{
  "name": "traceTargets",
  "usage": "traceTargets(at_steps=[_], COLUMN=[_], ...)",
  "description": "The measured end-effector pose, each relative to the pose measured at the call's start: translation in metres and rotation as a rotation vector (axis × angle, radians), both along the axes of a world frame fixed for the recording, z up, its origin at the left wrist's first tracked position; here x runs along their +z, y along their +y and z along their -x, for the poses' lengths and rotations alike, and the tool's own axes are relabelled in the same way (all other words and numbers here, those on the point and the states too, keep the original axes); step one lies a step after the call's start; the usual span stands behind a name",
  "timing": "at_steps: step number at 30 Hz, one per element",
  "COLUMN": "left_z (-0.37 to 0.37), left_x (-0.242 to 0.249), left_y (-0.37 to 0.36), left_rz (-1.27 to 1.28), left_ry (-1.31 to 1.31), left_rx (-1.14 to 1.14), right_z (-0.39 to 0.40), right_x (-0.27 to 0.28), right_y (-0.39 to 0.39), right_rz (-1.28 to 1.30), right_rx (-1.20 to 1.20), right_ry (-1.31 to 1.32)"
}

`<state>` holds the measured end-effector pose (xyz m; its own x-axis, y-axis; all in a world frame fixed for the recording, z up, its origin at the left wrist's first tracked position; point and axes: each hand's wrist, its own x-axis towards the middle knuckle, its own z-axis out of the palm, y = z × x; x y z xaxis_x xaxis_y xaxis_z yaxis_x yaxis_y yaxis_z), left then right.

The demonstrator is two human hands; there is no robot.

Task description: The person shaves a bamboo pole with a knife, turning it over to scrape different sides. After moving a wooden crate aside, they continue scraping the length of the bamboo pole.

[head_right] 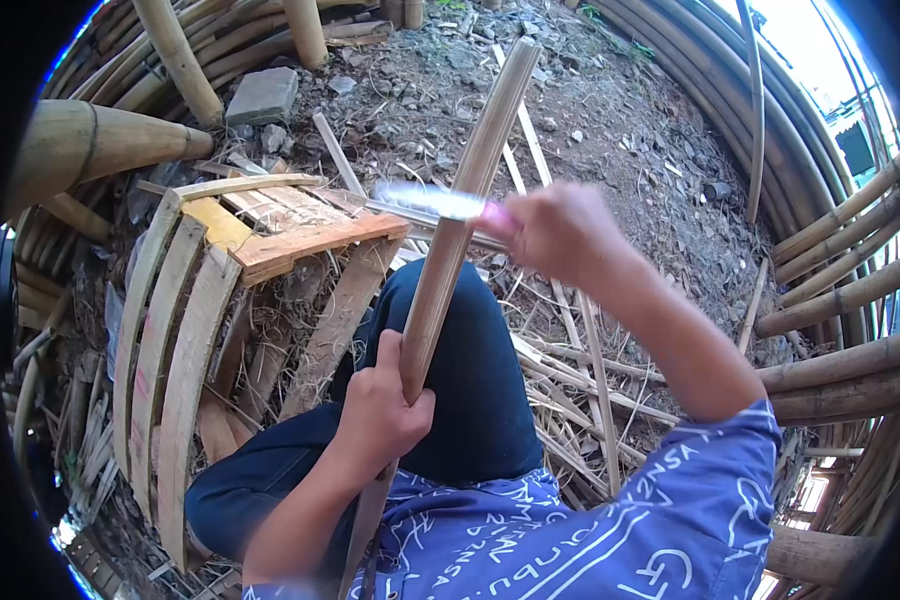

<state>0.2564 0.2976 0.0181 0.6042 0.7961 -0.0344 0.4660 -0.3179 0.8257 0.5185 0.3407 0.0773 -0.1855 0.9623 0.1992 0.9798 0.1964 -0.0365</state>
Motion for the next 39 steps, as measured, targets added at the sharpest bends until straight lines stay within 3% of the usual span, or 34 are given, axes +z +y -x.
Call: traceTargets(at_steps=[2, 3, 4, 7, 8, 10, 11, 16, 19, 24, 26, 28, 31, 35, 38, 39], left_z=[-0.002, -0.001, -0.001, 0.0, 0.002, -0.001, -0.002, 0.001, -0.001, 0.001, 0.0, 0.003, 0.004, 0.0, 0.004, 0.004], left_x=[0.0, 0.001, 0.002, 0.002, 0.001, 0.006, 0.007, 0.002, 0.005, 0.002, 0.006, 0.001, 0.002, 0.002, 0.001, 0.002], left_y=[-0.001, -0.002, -0.002, -0.002, -0.001, -0.001, 0.002, 0.001, -0.001, -0.003, -0.001, -0.002, -0.002, -0.003, -0.004, -0.003], left_rz=[-0.001, -0.002, 0.036, 0.04, 0.019, 0.039, 0.032, 0.003, 0.018, 0.0, 0.055, 0.0, 0.025, 0.015, -0.002, 0.02], left_ry=[-0.036, -0.033, -0.019, -0.021, -0.015, -0.012, -0.022, -0.038, -0.01, -0.04, -0.015, -0.023, -0.041, -0.031, -0.066, -0.049], left_rx=[0.005, 0.0, 0.005, 0.013, 0.021, 0.014, 0.016, 0.015, 0.009, 0.023, 0.014, 0.027, 0.034, 0.028, 0.045, 0.044], right_z=[-0.017, -0.028, -0.029, -0.009, -0.009, -0.044, -0.047, -0.021, -0.053, -0.026, -0.06, -0.056, -0.024, -0.073, -0.029, -0.043], right_x=[0.016, 0.025, 0.026, 0.043, 0.038, 0.029, 0.03, 0.042, 0.041, 0.042, 0.043, 0.042, 0.043, 0.04, 0.054, 0.038], right_y=[0.025, 0.038, 0.04, 0.027, 0.024, 0.048, 0.053, 0.038, 0.059, 0.04, 0.061, 0.063, 0.041, 0.072, 0.05, 0.053], right_rz=[0.046, -0.053, 0.021, 0.138, 0.017, 0.091, -0.022, 0.057, -0.006, 0.085, 0.029, -0.088, 0.029, -0.076, 0.133, 0.003], right_rx=[-0.325, -0.26, -0.357, -0.22, -0.125, -0.294, -0.296, -0.136, -0.342, -0.178, -0.351, -0.285, -0.144, -0.345, -0.225, -0.129], right_ry=[0.193, 0.064, 0.038, 0.004, -0.068, -0.08, -0.08, -0.041, -0.079, -0.06, -0.051, -0.086, -0.004, -0.006, -0.06, -0.016])
